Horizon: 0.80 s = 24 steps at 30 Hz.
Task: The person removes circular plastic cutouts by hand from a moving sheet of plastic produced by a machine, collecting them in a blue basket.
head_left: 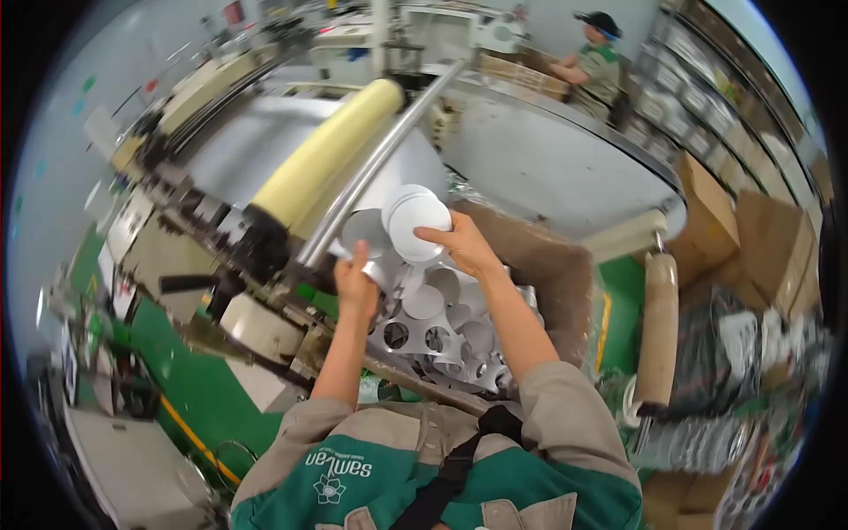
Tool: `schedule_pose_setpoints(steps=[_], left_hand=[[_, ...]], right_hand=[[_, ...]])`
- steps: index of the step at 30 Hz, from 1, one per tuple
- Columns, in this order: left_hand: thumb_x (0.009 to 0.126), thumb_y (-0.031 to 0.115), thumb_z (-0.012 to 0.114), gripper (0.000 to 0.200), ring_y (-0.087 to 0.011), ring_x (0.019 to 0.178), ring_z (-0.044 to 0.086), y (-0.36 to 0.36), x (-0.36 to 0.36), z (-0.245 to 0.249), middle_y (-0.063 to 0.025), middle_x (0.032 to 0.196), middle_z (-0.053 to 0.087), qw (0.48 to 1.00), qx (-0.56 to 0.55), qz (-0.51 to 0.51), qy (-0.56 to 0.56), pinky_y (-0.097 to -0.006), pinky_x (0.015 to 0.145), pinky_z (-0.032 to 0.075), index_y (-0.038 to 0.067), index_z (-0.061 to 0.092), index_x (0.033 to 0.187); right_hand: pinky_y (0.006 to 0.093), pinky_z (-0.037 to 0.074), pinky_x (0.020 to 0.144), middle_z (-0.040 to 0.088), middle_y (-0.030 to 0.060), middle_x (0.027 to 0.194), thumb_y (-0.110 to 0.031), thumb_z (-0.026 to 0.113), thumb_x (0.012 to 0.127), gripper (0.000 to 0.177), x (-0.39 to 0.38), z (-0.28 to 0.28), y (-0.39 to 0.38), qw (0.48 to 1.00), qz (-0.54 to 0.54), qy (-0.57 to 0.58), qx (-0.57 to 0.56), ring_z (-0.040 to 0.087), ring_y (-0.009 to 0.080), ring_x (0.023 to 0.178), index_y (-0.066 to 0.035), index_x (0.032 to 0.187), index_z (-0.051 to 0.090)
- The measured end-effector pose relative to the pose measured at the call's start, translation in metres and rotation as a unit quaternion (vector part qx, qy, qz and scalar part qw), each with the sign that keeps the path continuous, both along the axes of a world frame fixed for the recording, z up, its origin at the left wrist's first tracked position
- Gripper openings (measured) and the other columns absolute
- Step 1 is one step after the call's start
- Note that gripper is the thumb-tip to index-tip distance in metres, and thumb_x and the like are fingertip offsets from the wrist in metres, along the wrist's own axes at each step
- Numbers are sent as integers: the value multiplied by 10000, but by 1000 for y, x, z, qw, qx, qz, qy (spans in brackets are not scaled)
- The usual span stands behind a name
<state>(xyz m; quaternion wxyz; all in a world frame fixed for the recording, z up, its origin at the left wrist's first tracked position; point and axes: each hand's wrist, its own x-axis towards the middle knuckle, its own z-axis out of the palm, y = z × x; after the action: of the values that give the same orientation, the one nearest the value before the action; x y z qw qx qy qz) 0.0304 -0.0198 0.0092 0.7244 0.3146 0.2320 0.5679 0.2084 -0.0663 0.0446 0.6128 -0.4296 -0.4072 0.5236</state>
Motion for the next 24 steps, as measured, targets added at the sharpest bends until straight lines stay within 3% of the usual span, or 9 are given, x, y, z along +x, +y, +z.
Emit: schedule_pose_setpoints(steps=[4, 7, 11, 15, 17, 19, 20, 21, 24], left_hand=[[890, 109, 488, 198, -178, 955, 566, -2, -5, -17, -97, 1033, 588, 996, 14, -85, -6, -316, 820, 457, -20, 538, 1032], [860, 164, 553, 316, -179, 965, 564, -11, -4, -2, -98, 1066, 565, 993, -22, -112, 30, -324, 812, 465, -7, 455, 1107], [884, 202, 524, 272, -158, 910, 577, 21, -10, -10, -49, 1023, 570, 996, 9, 87, 18, -322, 783, 478, 39, 475, 1097], [872, 172, 552, 225, -134, 913, 567, 25, -7, -14, -35, 992, 592, 996, -20, 89, 15, -273, 782, 466, 25, 536, 1041], [868, 157, 558, 243, -131, 913, 552, 26, -8, -20, -33, 998, 587, 997, 0, 82, -10, -264, 792, 444, 13, 533, 1063], [869, 142, 554, 234, -120, 887, 539, 24, -17, -32, -41, 974, 582, 995, 25, 85, 54, -260, 784, 426, -5, 534, 1050], [868, 132, 552, 201, -118, 866, 538, 21, -19, -29, -41, 949, 581, 995, 1, 75, 65, -261, 757, 428, 4, 542, 1023], [862, 145, 563, 177, -117, 851, 539, 27, -21, -40, -34, 931, 581, 991, 2, 80, 107, -268, 730, 434, 25, 545, 991], [874, 192, 522, 258, -203, 901, 545, 20, -20, -25, -116, 982, 578, 990, 25, -7, 136, -355, 780, 445, -19, 525, 1022]], right_hand=[[303, 456, 818, 592, 106, 1029, -137, 683, 759, 425, -18, -11, 17, 994, 57, 23, -95, 572, 169, 928, 45, 1108, 522], [330, 448, 853, 563, 98, 1088, -159, 658, 787, 453, 4, -70, 9, 971, 9, 231, -61, 556, 193, 979, 22, 1162, 479], [393, 435, 901, 547, 77, 1130, -194, 626, 816, 431, 32, -109, -20, 901, -133, 407, -73, 522, 226, 1050, -49, 1189, 465], [435, 394, 944, 516, 93, 1182, -253, 530, 876, 394, 33, -93, -11, 825, -310, 470, -44, 498, 265, 1079, -51, 1204, 446], [452, 426, 898, 525, 91, 1170, -249, 572, 852, 404, 50, -93, -15, 809, -290, 511, -10, 508, 236, 1069, -91, 1204, 452], [434, 454, 858, 535, 108, 1136, -239, 535, 877, 395, 43, -63, -20, 872, -308, 369, 92, 524, 236, 1042, -9, 1184, 441], [398, 471, 826, 554, 102, 1102, -209, 530, 881, 365, 46, -63, -16, 909, -286, 299, 50, 553, 222, 976, 17, 1159, 459], [362, 486, 779, 569, 97, 1068, -210, 499, 895, 324, 27, -31, -25, 948, -212, 232, 56, 572, 207, 915, 9, 1134, 497], [366, 397, 876, 545, 127, 1162, -149, 512, 857, 318, 6, -72, 40, 993, -44, -5, 110, 529, 205, 996, -49, 1157, 545]])
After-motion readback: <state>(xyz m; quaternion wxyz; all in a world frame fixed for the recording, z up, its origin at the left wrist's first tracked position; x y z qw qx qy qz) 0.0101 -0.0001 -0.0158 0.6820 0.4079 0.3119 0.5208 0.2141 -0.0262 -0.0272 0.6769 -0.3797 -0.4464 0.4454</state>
